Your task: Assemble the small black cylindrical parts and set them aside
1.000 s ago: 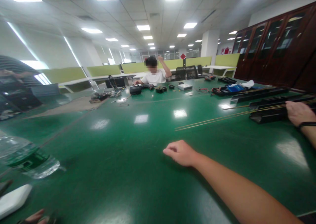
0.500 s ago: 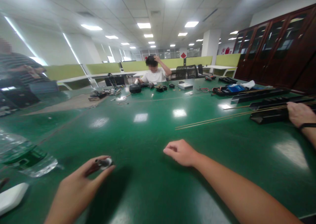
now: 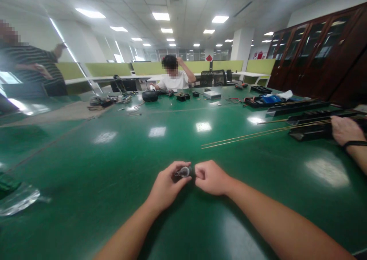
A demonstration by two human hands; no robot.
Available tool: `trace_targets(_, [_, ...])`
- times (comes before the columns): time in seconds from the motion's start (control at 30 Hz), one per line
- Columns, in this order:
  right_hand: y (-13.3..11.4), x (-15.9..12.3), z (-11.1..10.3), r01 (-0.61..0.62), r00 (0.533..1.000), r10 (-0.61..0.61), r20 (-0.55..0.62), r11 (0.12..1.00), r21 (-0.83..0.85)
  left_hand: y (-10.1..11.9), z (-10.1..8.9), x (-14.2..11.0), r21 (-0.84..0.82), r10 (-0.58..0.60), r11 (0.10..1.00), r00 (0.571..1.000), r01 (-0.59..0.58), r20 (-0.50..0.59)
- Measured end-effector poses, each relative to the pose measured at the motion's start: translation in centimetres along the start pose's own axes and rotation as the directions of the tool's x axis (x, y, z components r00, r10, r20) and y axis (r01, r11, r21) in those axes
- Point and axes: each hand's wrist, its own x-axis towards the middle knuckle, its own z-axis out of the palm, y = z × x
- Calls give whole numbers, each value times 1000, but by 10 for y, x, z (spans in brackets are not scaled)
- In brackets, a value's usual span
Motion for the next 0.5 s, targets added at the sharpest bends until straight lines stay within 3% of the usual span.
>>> trace_targets(0.33, [-1,-3,2,28,999,-28,15,999,33,6,3,3,-223,-86,970,995,96,55])
trace_targets(0.5, [-2,-4,1,16,1000,-17,23,999,30,5,3,3,-231,-88,968,994,99,60])
